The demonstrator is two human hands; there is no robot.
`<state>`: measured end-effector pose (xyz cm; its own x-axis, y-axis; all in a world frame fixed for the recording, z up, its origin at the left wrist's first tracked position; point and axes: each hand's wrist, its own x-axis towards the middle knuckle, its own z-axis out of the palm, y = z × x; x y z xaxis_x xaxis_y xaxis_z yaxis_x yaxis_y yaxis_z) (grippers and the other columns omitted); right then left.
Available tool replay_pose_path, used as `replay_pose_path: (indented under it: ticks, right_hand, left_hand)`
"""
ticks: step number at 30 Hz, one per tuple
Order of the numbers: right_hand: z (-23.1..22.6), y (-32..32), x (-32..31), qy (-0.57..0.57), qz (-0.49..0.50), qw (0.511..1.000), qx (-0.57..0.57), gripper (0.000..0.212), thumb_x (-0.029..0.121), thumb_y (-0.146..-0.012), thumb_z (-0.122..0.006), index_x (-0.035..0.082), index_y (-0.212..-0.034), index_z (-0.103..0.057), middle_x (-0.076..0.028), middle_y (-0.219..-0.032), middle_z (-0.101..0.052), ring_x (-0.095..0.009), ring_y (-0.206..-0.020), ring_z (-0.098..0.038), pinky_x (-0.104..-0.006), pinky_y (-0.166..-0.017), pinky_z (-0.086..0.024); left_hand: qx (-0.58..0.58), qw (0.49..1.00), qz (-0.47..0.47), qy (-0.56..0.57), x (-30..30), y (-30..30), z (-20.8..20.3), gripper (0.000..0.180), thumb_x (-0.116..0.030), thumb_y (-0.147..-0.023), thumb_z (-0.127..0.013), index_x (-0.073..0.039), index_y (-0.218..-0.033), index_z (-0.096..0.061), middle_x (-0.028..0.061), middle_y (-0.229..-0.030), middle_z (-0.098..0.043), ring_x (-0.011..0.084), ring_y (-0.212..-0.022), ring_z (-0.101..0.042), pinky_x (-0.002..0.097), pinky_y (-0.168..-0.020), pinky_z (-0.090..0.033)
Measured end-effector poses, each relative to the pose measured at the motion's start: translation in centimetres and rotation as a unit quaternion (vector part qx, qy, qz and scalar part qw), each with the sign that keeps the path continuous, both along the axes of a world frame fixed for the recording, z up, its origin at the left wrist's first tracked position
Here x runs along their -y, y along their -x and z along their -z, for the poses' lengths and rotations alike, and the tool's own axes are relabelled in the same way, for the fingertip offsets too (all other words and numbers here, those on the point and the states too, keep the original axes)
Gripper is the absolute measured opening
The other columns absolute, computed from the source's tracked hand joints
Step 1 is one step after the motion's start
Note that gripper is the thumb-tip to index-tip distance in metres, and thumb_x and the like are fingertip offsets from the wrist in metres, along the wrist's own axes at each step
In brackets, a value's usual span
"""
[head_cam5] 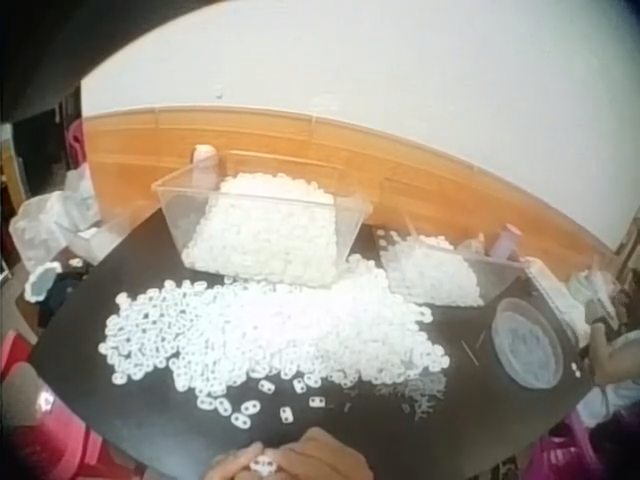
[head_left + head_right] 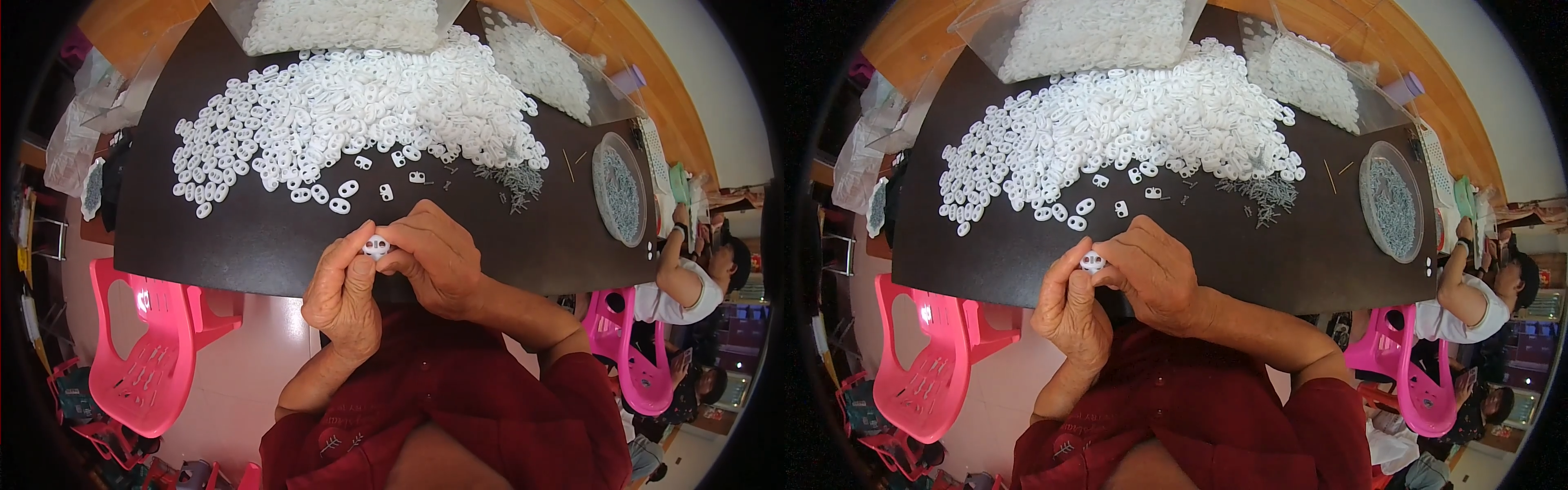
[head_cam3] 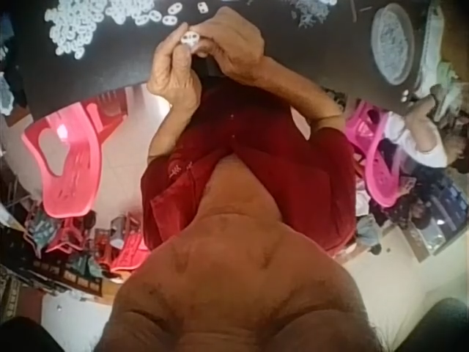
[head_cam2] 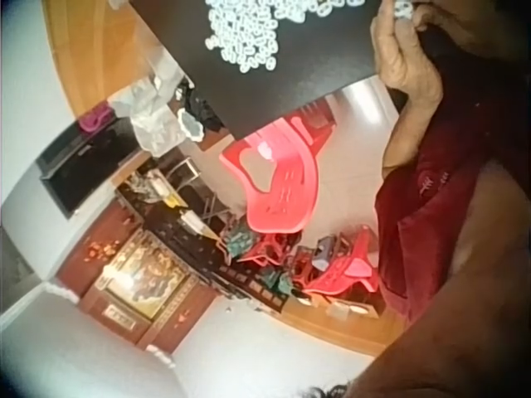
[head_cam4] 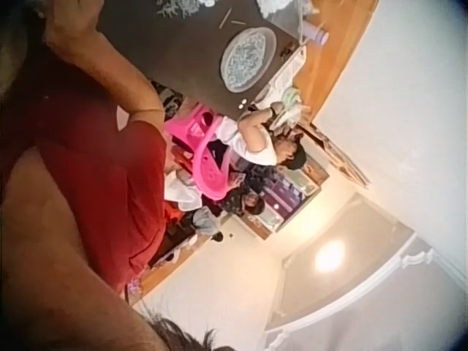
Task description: Inserting small metal pins into white plastic components on a workbench.
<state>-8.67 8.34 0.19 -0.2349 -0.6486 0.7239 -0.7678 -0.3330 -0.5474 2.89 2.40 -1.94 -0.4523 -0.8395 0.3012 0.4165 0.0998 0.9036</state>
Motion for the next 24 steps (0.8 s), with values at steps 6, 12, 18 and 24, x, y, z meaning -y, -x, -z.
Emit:
replay_pose_path:
  ticks: [6,12,18,24]
  right_hand:
    - [0.0,-0.4,0.3,0.020,0.020,0.999,-0.023,0.029,0.007,-0.076,-0.071,-0.005,-0.099,-0.059,-0.012,-0.078,-0.060,-0.022,-0.058,-0.051,-0.0304,-0.050,-0.039]
    - [0.4,-0.6,0.4,0.034,0.027,0.998,-0.036,0.026,0.005,-0.077,-0.069,-0.005,-0.099,-0.059,-0.012,-0.077,-0.060,-0.022,-0.058,-0.051,-0.0302,-0.048,-0.039]
    - [0.0,0.1,1.2,0.042,0.029,0.998,-0.038,0.026,0.005,-0.077,-0.069,-0.004,-0.099,-0.059,-0.012,-0.081,-0.060,-0.022,-0.060,-0.052,-0.0299,-0.051,-0.041]
    - [-1.0,0.8,0.3,0.012,0.054,0.998,-0.029,0.028,0.006,-0.074,-0.070,-0.003,-0.099,-0.059,-0.010,-0.082,-0.060,-0.023,-0.062,-0.053,-0.0308,-0.055,-0.042]
  left_hand:
    - [-0.011,1.000,-0.020,-0.008,-0.1,0.2,0.0,0.025,-0.010,-0.090,-0.059,0.008,-0.107,-0.060,0.0117,-0.101,-0.062,0.0136,-0.088,-0.056,0.0259,-0.082,-0.045]
    - [-0.019,0.999,-0.032,0.011,-0.3,0.3,0.4,0.023,-0.009,-0.091,-0.058,0.007,-0.107,-0.060,0.0115,-0.100,-0.062,0.0133,-0.087,-0.056,0.0254,-0.081,-0.045]
    - [0.009,0.998,-0.057,0.020,0.1,1.0,-0.6,0.023,-0.007,-0.091,-0.055,0.007,-0.109,-0.059,0.0115,-0.103,-0.062,0.0132,-0.090,-0.056,0.0258,-0.083,-0.044]
    - [0.024,0.999,-0.005,0.038,0.5,1.4,-1.1,0.024,-0.005,-0.091,-0.055,0.008,-0.112,-0.059,0.0114,-0.105,-0.062,0.0125,-0.092,-0.056,0.0245,-0.084,-0.043]
